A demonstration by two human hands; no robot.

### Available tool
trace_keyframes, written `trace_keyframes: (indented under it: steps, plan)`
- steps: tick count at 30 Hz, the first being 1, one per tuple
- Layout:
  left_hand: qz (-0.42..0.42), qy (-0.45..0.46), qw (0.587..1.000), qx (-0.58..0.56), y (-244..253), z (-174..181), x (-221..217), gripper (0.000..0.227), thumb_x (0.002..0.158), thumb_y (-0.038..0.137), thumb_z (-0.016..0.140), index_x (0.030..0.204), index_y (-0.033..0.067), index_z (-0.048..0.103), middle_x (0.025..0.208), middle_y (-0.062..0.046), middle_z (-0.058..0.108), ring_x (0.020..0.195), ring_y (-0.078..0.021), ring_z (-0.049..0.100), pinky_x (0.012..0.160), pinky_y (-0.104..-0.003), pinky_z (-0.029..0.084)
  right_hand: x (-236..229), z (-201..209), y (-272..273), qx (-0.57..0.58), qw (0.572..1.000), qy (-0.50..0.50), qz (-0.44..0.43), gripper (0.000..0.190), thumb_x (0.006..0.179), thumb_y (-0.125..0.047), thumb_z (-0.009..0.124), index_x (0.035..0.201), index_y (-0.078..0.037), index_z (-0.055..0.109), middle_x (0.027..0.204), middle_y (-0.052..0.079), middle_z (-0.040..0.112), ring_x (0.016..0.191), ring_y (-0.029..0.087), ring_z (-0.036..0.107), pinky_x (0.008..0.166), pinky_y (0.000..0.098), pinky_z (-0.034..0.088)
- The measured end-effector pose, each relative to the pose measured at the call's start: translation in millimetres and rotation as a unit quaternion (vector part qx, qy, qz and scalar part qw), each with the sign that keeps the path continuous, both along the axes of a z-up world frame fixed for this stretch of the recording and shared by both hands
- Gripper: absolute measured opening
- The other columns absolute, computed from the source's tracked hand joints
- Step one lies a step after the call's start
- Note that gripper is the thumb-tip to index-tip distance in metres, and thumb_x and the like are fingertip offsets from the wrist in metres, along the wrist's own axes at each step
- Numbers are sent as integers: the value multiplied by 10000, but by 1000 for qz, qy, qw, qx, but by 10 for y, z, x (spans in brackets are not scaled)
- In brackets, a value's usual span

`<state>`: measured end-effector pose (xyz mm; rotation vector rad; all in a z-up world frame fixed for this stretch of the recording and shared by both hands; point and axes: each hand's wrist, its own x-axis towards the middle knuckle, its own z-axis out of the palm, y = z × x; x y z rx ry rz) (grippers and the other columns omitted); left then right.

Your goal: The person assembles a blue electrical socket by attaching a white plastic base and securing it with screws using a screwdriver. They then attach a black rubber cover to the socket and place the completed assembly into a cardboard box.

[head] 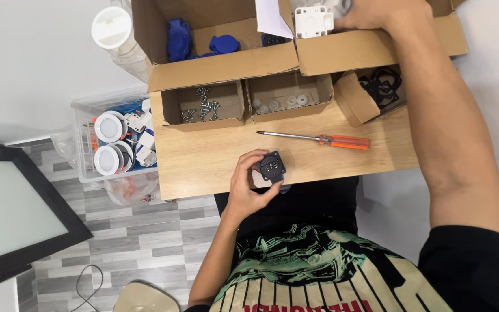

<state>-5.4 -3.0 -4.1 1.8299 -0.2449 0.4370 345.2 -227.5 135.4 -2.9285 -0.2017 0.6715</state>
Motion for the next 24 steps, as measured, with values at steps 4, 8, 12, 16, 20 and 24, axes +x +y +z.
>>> trace_keyframes:
  steps: [4, 8, 12, 16, 20, 24]
  plan:
    - [2, -2, 1000, -5, 16, -13, 8, 652, 862, 95, 913, 1376, 51, 514, 1382, -200, 665, 1356, -325, 664, 876, -305, 604, 57, -111, -285, 22, 999, -40, 4, 650, 985, -607, 735, 1276, -26, 704, 1292, 246, 716, 1107, 460, 678, 835, 605, 536]
    - [0, -7, 1000, -25, 11, -9, 21, 655, 874, 92, 896, 1389, 49, 494, 1385, -225, 640, 1350, -345, 661, 940, -349, 615, -169, -63, -553, 171, 980, -104, -12, 376, 1028, -324, 646, 845, -194, 344, 845, -23, 424, 792, 176, 393, 697, 423, 300]
    - [-10, 5, 997, -81, 13, -54, 18, 637, 877, 67, 865, 1386, 38, 483, 1410, -234, 623, 1383, -364, 640, 917, -338, 582, -412, -520, -929, 552, 808, -204, -36, 418, 1106, 58, 881, 1121, -150, 519, 1142, -51, 541, 1089, 108, 549, 949, 305, 492]
    - [-29, 25, 990, -136, 58, -89, 13, 672, 882, 22, 845, 1428, 60, 456, 1453, -219, 610, 1431, -364, 616, 1053, -373, 553, -916, -532, -837, 688, 678, -224, 130, 764, 1005, 122, 751, 1636, -18, 343, 1656, 236, 434, 1549, 390, 446, 1324, 547, 424]
    - [-37, 21, 976, -212, 126, -30, -63, 652, 878, -37, 829, 1418, 24, 469, 1449, -225, 565, 1445, -376, 578, 1297, -443, 457, -1477, -572, -676, 676, 716, -118, 128, 913, 778, -301, 857, 1564, -30, 478, 1480, 134, 557, 1347, 380, 614, 1142, 461, 534]
    - [-26, 9, 968, -250, 240, 31, -118, 656, 856, -29, 847, 1381, 77, 468, 1425, -212, 521, 1391, -341, 578, 1256, -466, 503, -1906, -903, -391, 700, 689, -42, 181, 845, 702, -68, 942, 1426, -51, 508, 1395, 146, 664, 1271, 260, 700, 1142, 417, 632]
